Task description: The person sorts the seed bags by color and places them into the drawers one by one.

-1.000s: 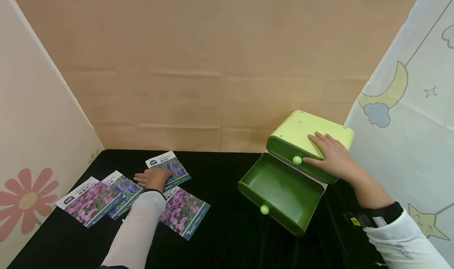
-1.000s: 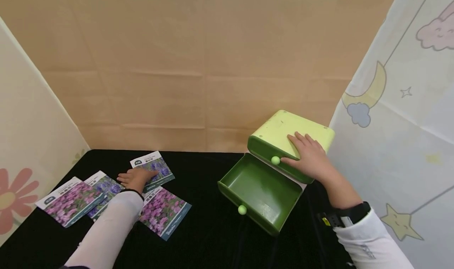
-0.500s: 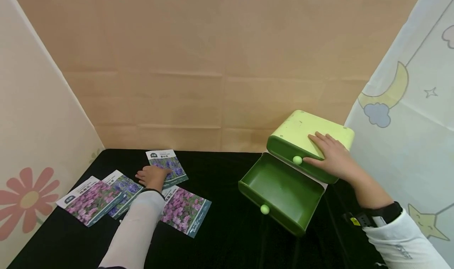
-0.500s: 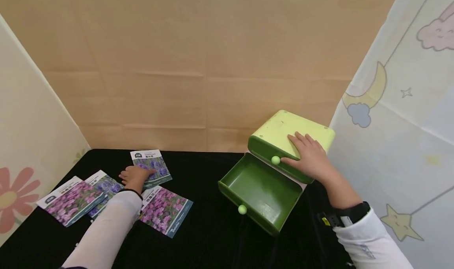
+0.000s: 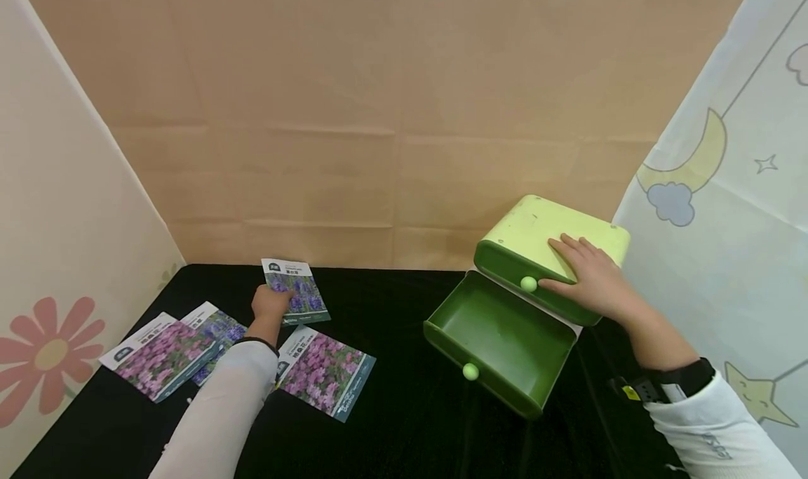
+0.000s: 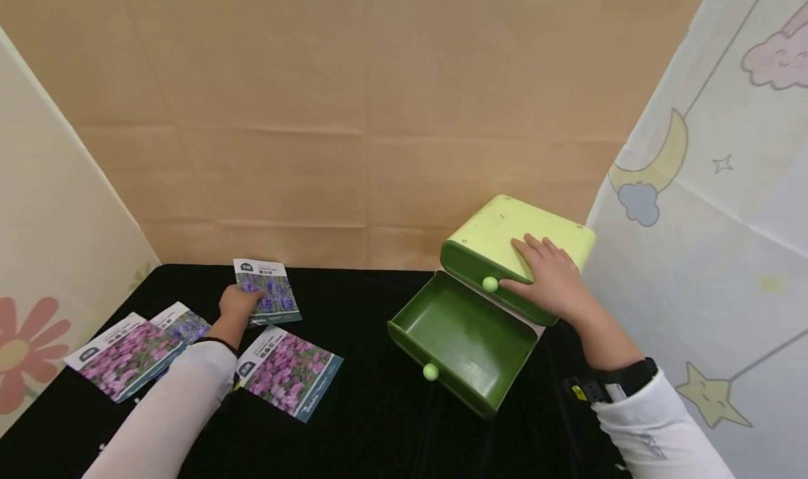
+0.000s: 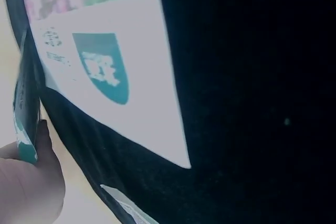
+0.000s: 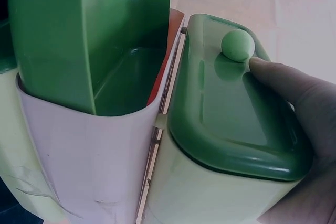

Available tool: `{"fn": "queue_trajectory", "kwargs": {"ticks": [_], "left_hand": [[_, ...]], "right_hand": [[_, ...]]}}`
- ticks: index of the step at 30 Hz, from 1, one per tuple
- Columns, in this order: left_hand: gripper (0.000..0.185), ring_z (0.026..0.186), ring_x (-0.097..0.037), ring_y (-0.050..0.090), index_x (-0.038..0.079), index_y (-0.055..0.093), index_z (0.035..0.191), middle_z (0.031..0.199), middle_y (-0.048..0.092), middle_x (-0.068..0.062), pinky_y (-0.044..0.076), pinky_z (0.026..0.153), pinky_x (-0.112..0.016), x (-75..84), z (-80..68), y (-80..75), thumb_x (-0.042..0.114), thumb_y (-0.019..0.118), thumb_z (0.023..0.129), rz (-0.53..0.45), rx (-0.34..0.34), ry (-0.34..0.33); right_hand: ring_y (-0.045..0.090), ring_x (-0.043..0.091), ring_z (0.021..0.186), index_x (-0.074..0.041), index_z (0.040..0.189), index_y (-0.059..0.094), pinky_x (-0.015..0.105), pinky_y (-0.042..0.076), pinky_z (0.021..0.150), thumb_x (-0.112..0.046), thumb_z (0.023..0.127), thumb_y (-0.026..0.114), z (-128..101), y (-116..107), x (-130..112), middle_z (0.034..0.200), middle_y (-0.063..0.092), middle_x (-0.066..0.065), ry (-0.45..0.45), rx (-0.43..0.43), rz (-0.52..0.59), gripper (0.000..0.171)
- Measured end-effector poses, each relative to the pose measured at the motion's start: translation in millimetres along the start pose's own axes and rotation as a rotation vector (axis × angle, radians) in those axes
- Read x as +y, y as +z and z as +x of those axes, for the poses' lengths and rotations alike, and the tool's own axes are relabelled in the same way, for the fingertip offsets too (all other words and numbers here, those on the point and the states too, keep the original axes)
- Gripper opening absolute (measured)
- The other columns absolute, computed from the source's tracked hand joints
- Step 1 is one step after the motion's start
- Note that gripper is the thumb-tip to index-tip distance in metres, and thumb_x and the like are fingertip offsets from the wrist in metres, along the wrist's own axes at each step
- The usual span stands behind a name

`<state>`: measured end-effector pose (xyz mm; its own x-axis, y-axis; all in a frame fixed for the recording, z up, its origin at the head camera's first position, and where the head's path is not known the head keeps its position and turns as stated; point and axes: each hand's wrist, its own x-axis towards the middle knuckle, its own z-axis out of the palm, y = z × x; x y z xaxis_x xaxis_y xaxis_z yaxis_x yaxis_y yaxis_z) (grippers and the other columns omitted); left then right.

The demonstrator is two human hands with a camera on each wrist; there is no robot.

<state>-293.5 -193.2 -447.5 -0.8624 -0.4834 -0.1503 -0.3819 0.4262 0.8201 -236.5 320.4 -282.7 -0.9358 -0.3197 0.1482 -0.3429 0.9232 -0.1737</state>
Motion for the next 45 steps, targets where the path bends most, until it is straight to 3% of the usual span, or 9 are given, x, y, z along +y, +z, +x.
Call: {"fn": "queue_trajectory", "kwargs": {"ticks": [3, 8, 15, 19, 23, 28, 32, 36, 45], "left_hand": [[0.055, 0.114, -0.047, 0.048, -0.019, 0.039, 0.133, 0.124, 0.047, -0.036, 0.044, 0.097, -0.054, 1.4, 0.0, -2.4, 0.019, 0.054, 0.096, -0.014, -0.031, -0.001], [0.048, 0.103, -0.037, 0.045, -0.015, 0.041, 0.135, 0.120, 0.045, -0.029, 0.042, 0.093, -0.050, 6.4, -5.8, -7.8, 0.019, 0.043, 0.100, -0.211, -0.115, -0.020], [0.050, 0.117, -0.032, 0.042, -0.012, 0.033, 0.143, 0.139, 0.037, -0.027, 0.038, 0.104, -0.043, 21.9, -22.9, -12.7, 0.018, 0.039, 0.104, -0.455, -0.223, 0.009], [0.053, 0.143, -0.036, 0.021, -0.008, 0.027, 0.147, 0.156, 0.019, -0.025, 0.023, 0.119, -0.049, 28.8, -38.7, -11.8, 0.018, 0.041, 0.104, -0.555, -0.299, -0.006], [0.057, 0.149, -0.036, 0.006, -0.005, 0.019, 0.151, 0.161, 0.008, -0.021, 0.016, 0.121, -0.050, 35.1, -58.0, -7.5, 0.017, 0.042, 0.104, -0.652, -0.359, -0.028], [0.057, 0.141, -0.030, 0.028, -0.006, 0.021, 0.150, 0.154, 0.025, -0.021, 0.032, 0.115, -0.040, 47.7, -83.9, 0.3, 0.015, 0.044, 0.103, -0.719, -0.412, -0.007], [0.051, 0.104, -0.011, 0.060, -0.005, 0.032, 0.146, 0.120, 0.057, -0.007, 0.052, 0.087, -0.023, 58.5, -102.5, 4.8, 0.016, 0.047, 0.102, -0.774, -0.467, -0.003], [0.048, 0.083, -0.005, 0.066, -0.005, 0.036, 0.143, 0.095, 0.063, 0.005, 0.057, 0.075, -0.021, 67.8, -119.2, 7.7, 0.015, 0.049, 0.102, -0.824, -0.532, -0.004], [0.043, 0.084, -0.009, 0.068, -0.005, 0.043, 0.138, 0.094, 0.067, 0.002, 0.059, 0.076, -0.026, 88.1, -148.1, 14.1, 0.013, 0.051, 0.100, -0.843, -0.590, 0.001]], "right_hand": [[0.017, 0.061, 0.135, 0.005, 0.147, 0.033, 0.070, 0.016, 0.110, -0.044, 0.089, 0.066, 0, -1, -1, 0.150, 0.026, 0.035, -0.002, 0.002, -0.003, 0.082], [0.019, 0.060, 0.135, 0.007, 0.147, 0.028, 0.068, 0.017, 0.110, -0.042, 0.087, 0.069, 1, -1, -1, 0.149, 0.028, 0.036, 0.008, 0.017, 0.011, 0.087], [0.020, 0.061, 0.134, 0.009, 0.146, 0.030, 0.069, 0.018, 0.110, -0.040, 0.086, 0.071, 2, 0, 0, 0.147, 0.029, 0.037, -0.001, 0.031, 0.017, 0.086], [0.019, 0.061, 0.135, 0.008, 0.145, 0.033, 0.069, 0.018, 0.109, -0.041, 0.087, 0.070, 2, 0, 0, 0.149, 0.027, 0.037, -0.003, 0.015, 0.011, 0.085], [0.018, 0.061, 0.135, 0.008, 0.145, 0.033, 0.070, 0.017, 0.109, -0.043, 0.087, 0.069, 2, -1, 0, 0.149, 0.026, 0.036, 0.000, 0.001, 0.011, 0.085], [0.017, 0.060, 0.136, 0.007, 0.146, 0.033, 0.071, 0.016, 0.109, -0.045, 0.088, 0.067, 1, -2, -1, 0.150, 0.026, 0.036, 0.002, 0.000, 0.023, 0.085], [0.016, 0.058, 0.139, 0.007, 0.146, 0.033, 0.070, 0.016, 0.110, -0.043, 0.089, 0.067, -2, -1, 0, 0.150, 0.027, 0.035, 0.004, 0.044, 0.091, 0.083], [0.012, 0.052, 0.143, 0.007, 0.146, 0.031, 0.069, 0.013, 0.112, -0.038, 0.092, 0.064, -6, 2, -2, 0.151, 0.028, 0.033, 0.021, 0.143, 0.207, 0.078], [0.007, 0.035, 0.150, -0.012, 0.154, 0.025, 0.074, 0.018, 0.107, -0.028, 0.095, 0.062, -23, 9, -46, 0.158, 0.024, 0.021, -0.030, 0.291, 0.354, 0.072]]}}
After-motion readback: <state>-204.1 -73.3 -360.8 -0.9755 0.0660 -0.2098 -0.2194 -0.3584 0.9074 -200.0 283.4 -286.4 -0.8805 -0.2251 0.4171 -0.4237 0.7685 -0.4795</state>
